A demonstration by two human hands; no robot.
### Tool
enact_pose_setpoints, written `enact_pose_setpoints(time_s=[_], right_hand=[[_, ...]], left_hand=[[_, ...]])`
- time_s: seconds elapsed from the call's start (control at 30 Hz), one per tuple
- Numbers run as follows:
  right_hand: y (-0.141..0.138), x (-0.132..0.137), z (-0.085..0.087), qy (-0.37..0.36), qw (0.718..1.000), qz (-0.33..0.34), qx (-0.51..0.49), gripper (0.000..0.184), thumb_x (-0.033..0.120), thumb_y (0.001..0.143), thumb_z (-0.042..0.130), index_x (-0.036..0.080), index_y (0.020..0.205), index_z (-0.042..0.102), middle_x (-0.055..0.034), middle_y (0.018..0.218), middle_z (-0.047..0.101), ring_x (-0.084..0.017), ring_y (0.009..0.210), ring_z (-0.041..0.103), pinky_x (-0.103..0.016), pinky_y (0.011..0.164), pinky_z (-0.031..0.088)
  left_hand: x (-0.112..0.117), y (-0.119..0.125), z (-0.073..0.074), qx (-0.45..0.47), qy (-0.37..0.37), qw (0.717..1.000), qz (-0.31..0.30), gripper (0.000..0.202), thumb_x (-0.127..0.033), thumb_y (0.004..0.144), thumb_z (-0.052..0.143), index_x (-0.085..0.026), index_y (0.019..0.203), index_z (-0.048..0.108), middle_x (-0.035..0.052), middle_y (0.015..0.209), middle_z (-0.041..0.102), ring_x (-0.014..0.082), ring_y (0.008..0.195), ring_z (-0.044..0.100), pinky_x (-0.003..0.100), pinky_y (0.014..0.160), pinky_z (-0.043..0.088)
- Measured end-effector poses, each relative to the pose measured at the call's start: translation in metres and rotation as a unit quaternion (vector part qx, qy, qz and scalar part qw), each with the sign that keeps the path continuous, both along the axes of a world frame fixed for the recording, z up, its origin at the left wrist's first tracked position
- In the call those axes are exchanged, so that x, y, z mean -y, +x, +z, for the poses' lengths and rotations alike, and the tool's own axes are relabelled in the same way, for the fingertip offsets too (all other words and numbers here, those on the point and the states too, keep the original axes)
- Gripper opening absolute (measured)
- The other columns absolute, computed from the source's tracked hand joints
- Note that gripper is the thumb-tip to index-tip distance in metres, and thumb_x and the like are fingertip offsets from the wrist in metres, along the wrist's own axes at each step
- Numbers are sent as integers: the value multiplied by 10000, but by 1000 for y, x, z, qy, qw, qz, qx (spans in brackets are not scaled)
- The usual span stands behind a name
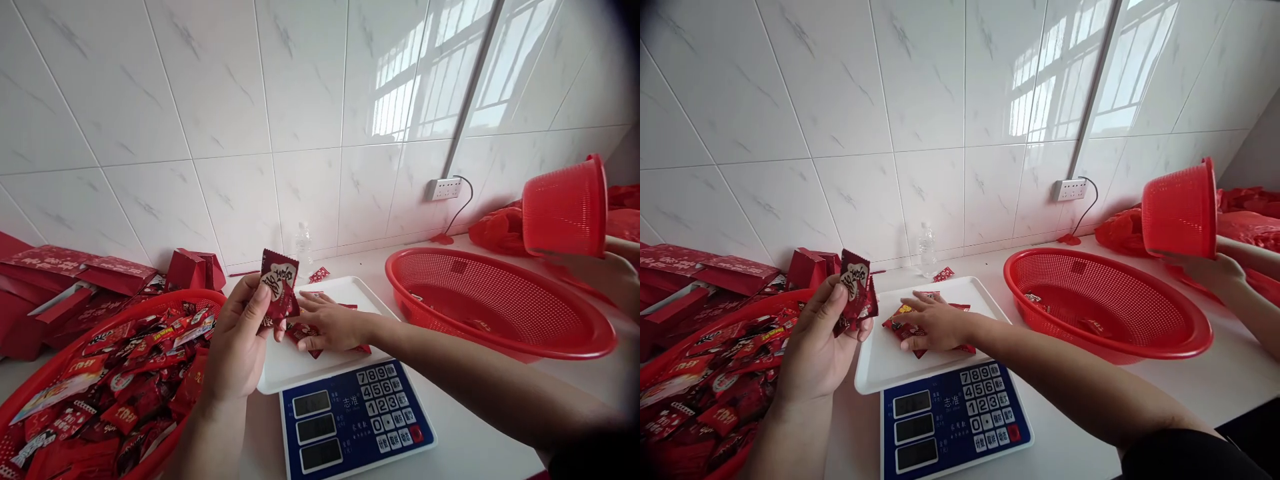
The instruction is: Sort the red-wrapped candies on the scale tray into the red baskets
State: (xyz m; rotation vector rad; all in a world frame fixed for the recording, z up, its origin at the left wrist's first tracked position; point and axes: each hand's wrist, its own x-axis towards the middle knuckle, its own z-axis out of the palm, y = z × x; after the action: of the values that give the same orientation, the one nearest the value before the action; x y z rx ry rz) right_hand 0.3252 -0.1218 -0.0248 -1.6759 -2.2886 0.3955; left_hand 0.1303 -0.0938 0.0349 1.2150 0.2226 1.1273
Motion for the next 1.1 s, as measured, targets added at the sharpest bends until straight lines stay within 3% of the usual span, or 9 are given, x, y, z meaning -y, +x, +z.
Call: enact_pose_setpoints(time_s=[0.17, 0.3, 0.47, 0.57, 0.7, 0.83, 0.93, 1.03, 1.1], right_hand=[[-2, 7, -3, 1, 998, 69, 3, 482, 454, 894, 640, 376, 1364, 573, 33, 1541, 426, -307, 1491, 174, -541, 1202, 86], [15, 22, 3, 5, 997, 72, 3, 430, 323, 899, 633, 347, 1328, 614, 29, 1569, 378, -296, 1503, 113, -524, 1206, 104], [43, 55, 11, -22, 999, -24, -6, 673, 362, 836, 713, 337, 1460, 460, -65, 1591, 324, -338, 1485, 183, -595, 1171, 196], [60, 69, 10, -45, 995, -89, -9, 626, 324, 831, 706, 363, 1424, 506, -51, 1555, 396, -336, 1455, 283, -574, 1152, 275], [72, 70, 3, -24, 991, -126, -21, 566, 251, 877, 618, 353, 1423, 511, -43, 1537, 427, -314, 1369, 445, -522, 1102, 388], [69, 61, -2, 0, 988, -149, -37, 514, 231, 878, 587, 353, 1377, 569, -39, 1522, 446, -338, 1228, 583, -545, 999, 478], [61, 59, 0, 30, 986, -149, -63, 500, 210, 849, 616, 347, 1330, 615, -36, 1480, 504, -327, 1227, 583, -529, 1002, 474], [49, 65, 11, 89, 978, -158, -103, 387, 281, 892, 595, 272, 1274, 656, -83, 1369, 610, -303, 1232, 573, -503, 1013, 456], [38, 71, 23, 130, 969, -158, -137, 339, 388, 949, 525, 206, 1187, 684, -113, 1207, 692, -268, 1109, 636, -444, 928, 504]], left_hand=[[-2, -2, -2, -4, 14, 1000, -14, 239, -428, 793, 769, -217, 770, 660, -43, 638, 560, 72, 545, 488, 153, 482, 463], [-4, 0, -5, -12, 21, 1000, -12, 227, -418, 805, 758, -214, 772, 662, -39, 641, 557, 76, 541, 480, 159, 475, 460], [-4, 5, -5, -12, 9, 1000, -12, 234, -418, 770, 787, -215, 779, 671, -39, 643, 560, 76, 537, 478, 158, 460, 449], [-3, 7, -4, -17, 3, 1000, -11, 246, -422, 756, 796, -212, 780, 671, -37, 649, 567, 76, 538, 471, 156, 455, 445], [-4, 9, -6, -34, 4, 999, -21, 252, -429, 768, 783, -206, 780, 667, -39, 649, 547, 78, 542, 458, 158, 451, 440], [-5, 10, -12, -74, 36, 996, -34, 234, -424, 802, 753, -206, 843, 679, -30, 680, 551, 95, 586, 480, 170, 472, 450], [-8, 11, -18, -114, 79, 990, -35, 195, -400, 860, 700, -214, 912, 675, -24, 731, 571, 97, 608, 507, 186, 516, 470], [-10, 14, -24, -150, 117, 981, -36, 177, -383, 913, 643, -212, 960, 650, -26, 752, 568, 91, 601, 522, 198, 549, 478], [-9, 16, -27, -176, 140, 974, -30, 188, -390, 926, 623, -208, 973, 634, -27, 749, 572, 95, 608, 530, 204, 563, 482]])
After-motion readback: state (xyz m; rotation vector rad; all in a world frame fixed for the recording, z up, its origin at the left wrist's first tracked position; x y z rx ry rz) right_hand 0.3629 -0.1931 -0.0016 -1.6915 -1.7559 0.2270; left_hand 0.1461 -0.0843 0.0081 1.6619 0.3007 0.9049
